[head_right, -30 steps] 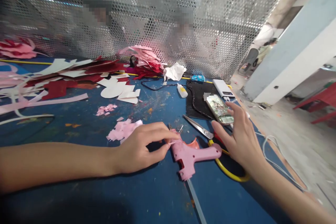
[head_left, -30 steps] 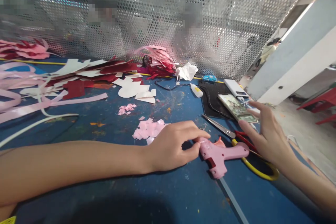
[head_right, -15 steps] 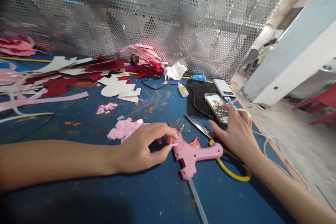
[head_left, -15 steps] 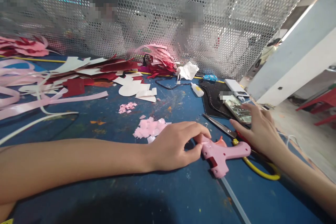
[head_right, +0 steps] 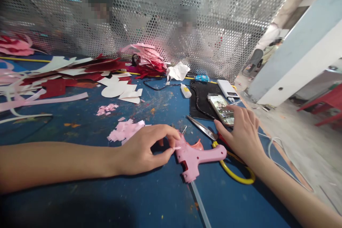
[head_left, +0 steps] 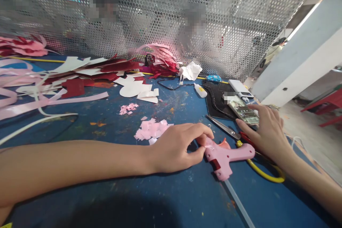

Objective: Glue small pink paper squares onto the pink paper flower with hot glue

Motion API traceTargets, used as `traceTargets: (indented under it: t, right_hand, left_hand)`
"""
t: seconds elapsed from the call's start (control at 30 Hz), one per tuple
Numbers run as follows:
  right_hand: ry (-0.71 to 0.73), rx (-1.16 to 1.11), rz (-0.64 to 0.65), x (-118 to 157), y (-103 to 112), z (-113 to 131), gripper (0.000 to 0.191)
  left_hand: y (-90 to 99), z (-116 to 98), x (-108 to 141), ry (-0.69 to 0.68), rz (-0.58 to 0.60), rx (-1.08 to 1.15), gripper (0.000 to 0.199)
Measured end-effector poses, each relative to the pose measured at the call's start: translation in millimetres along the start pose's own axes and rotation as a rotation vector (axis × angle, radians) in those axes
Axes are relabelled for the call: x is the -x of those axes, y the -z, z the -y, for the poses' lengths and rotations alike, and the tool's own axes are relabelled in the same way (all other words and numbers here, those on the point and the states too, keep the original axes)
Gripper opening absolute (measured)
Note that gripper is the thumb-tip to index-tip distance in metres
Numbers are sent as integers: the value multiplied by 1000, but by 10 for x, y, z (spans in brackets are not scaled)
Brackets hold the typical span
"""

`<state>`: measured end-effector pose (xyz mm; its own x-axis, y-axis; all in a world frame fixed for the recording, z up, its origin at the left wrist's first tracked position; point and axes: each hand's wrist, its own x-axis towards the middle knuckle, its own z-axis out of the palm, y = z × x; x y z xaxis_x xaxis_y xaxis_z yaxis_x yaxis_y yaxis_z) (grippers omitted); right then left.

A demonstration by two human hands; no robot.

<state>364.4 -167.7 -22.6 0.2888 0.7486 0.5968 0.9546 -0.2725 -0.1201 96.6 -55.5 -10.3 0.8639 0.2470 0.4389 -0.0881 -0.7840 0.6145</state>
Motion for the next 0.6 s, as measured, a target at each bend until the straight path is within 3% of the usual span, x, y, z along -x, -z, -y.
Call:
traceTargets:
  t: [0.13, 0.2, 0.3, 0.43, 0.6]
  right_hand:
    - [213, -134, -176, 73, 203, 216, 19]
    - [367, -228, -166, 152, 300, 412, 18]
    - [489, -391, 22, 259, 371, 724, 24]
    - [480, -478, 163, 303, 332, 985, 18]
    - [409, -532, 161, 303, 246, 1006, 11]
  left_hand:
    - [0, -4, 2, 19, 3, 13, 28]
    - [1, -6, 2, 18, 2, 22, 30]
    - [-1, -10, 0, -7, -18, 50, 32]
    - [-6, -8, -1, -33, -68, 81, 32]
    - [-7, -3, -5, 0, -68, 98, 32]
